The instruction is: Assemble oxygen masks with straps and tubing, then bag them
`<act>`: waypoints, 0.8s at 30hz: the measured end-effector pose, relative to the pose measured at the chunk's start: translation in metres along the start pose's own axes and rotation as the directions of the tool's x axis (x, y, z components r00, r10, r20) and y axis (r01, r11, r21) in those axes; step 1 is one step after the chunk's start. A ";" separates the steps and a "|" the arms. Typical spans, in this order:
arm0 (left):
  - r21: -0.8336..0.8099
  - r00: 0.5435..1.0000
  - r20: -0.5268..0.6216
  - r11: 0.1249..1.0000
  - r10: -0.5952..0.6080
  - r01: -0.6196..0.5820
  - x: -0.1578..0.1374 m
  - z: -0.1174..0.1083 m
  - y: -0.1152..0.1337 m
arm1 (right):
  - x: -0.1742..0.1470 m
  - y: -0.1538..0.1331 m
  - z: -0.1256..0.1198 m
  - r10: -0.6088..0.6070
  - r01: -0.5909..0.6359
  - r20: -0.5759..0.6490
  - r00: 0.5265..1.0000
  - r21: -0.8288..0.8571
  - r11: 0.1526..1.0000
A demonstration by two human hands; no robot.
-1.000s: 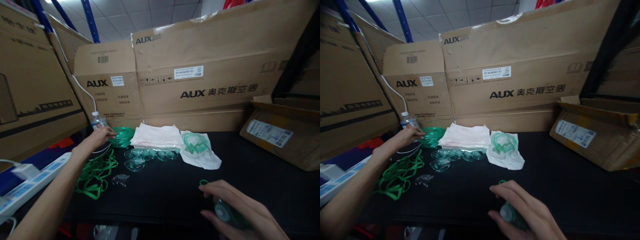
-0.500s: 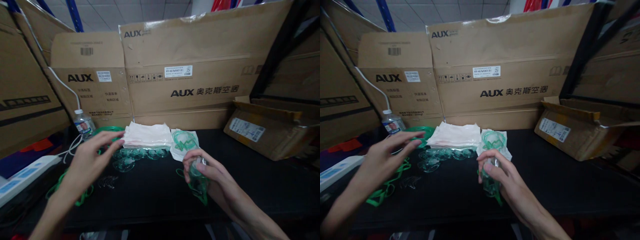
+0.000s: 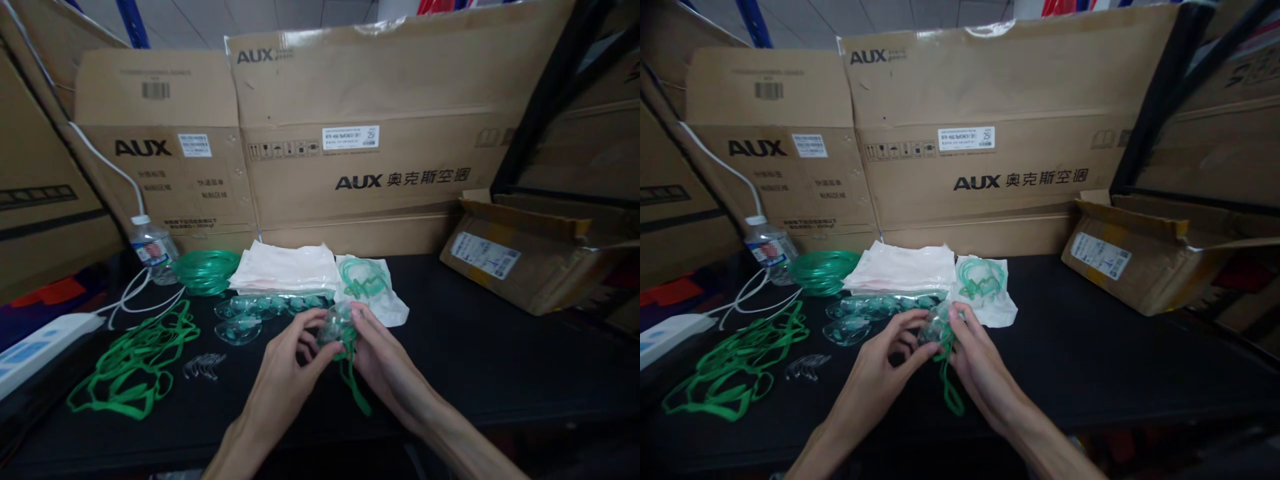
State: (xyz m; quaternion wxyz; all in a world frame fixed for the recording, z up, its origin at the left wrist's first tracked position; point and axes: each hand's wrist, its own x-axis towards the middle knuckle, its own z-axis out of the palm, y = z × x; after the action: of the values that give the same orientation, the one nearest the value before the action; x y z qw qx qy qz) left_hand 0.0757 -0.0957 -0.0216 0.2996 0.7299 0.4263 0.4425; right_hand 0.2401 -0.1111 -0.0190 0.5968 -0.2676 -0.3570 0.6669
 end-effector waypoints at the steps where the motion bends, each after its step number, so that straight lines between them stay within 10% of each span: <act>1: -0.030 1.000 -0.016 0.999 -0.024 0.024 0.000 -0.001 -0.003 | -0.001 0.000 -0.004 0.028 -0.028 0.022 0.999 -0.016 0.999; 11: -0.176 0.978 -0.165 0.980 -0.125 0.096 -0.001 -0.005 -0.013 | -0.004 0.005 -0.022 -0.073 0.060 -0.011 0.997 -0.444 0.894; 15: -0.288 0.978 -0.118 0.949 -0.172 0.132 -0.002 -0.006 -0.012 | -0.001 0.014 -0.026 -0.244 0.232 0.043 0.969 -0.498 0.835; 24: -0.335 0.983 -0.042 0.930 -0.177 0.153 -0.005 -0.004 -0.013 | -0.009 0.013 -0.023 -0.217 0.265 0.151 0.964 -0.540 0.799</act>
State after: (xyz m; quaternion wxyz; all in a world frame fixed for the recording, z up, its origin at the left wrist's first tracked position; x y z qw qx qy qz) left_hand 0.0659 -0.0940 -0.0320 0.4382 0.6145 0.4165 0.5069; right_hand 0.2519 -0.1168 -0.0436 0.5581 -0.3541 -0.5902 0.4634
